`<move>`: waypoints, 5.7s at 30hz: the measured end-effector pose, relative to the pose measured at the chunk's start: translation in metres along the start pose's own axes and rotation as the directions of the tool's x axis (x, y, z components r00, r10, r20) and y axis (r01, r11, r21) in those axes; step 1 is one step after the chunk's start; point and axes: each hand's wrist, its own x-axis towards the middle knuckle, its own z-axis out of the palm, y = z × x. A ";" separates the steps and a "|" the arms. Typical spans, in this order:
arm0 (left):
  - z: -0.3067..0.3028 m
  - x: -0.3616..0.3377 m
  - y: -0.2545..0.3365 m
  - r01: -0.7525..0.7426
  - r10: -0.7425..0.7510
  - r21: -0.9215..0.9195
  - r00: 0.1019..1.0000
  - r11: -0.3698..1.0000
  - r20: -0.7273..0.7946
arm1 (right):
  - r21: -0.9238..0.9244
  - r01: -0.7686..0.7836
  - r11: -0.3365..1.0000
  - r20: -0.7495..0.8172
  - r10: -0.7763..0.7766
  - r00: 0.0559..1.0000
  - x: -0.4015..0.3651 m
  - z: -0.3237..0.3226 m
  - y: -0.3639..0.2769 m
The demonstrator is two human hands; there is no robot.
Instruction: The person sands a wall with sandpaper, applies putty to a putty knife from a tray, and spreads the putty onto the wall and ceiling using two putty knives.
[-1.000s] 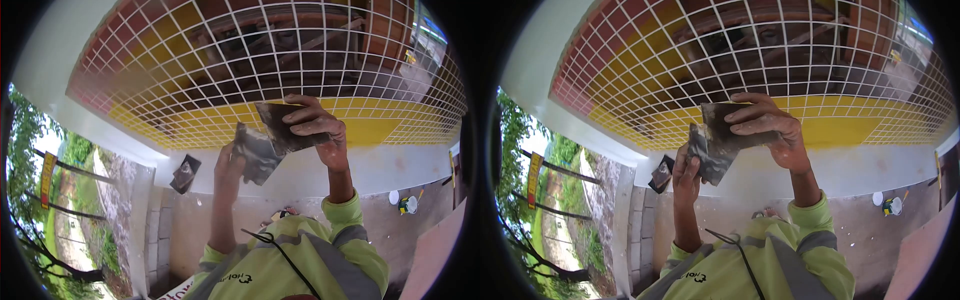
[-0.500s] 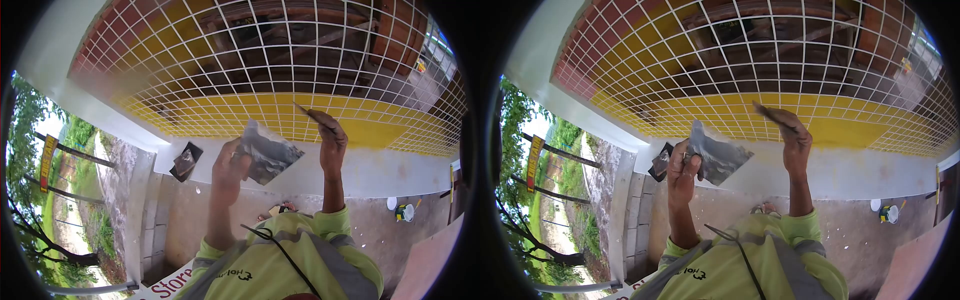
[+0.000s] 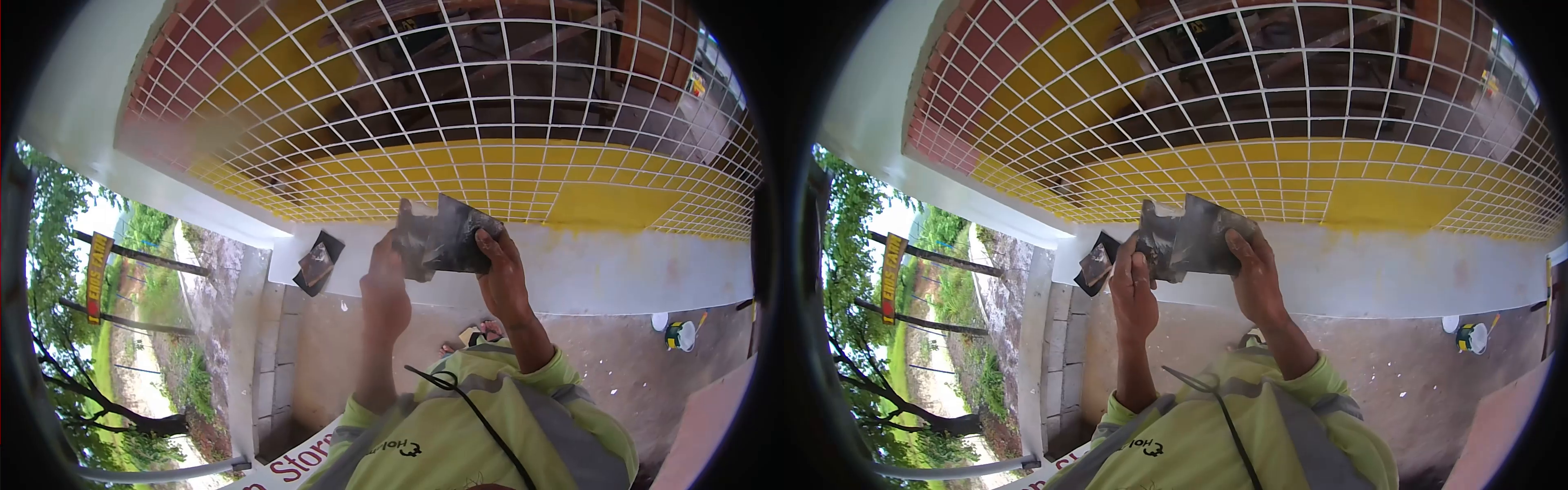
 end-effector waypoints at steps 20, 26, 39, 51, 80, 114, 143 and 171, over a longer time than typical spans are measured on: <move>-0.025 -0.026 -0.007 0.050 -0.056 0.297 0.998 0.954 0.011 | 0.364 0.749 0.554 0.143 -0.827 0.543 0.104 0.098 -0.180; -0.023 -0.026 -0.030 0.115 -0.124 0.288 0.992 0.951 0.011 | 0.396 0.819 0.415 0.053 -0.901 0.430 0.135 0.158 -0.220; -0.029 -0.029 -0.033 0.105 -0.114 0.238 0.993 0.965 0.023 | 0.163 0.917 0.365 -0.053 -0.925 0.377 0.148 0.200 -0.239; -0.042 -0.030 -0.022 0.185 -0.224 0.206 0.958 0.961 0.182 | 0.348 0.909 0.227 -0.005 -0.970 0.244 0.151 0.225 -0.250; -0.042 -0.043 -0.033 0.156 -0.188 0.155 0.958 0.976 0.217 | -0.080 0.963 0.256 0.082 -0.961 0.263 0.144 0.202 -0.263; -0.039 -0.047 -0.027 0.118 -0.144 0.108 0.950 0.987 0.276 | 0.132 0.928 0.348 0.120 -0.935 0.334 0.111 0.202 -0.278; -0.032 -0.052 -0.050 0.087 -0.103 0.069 0.959 0.994 0.263 | -0.457 0.881 -0.121 0.206 -0.978 -0.027 0.120 0.183 -0.287; -0.037 -0.045 -0.053 0.022 -0.025 0.014 0.956 1.000 0.293 | 0.310 0.847 0.431 0.163 -0.902 0.399 0.055 0.199 -0.264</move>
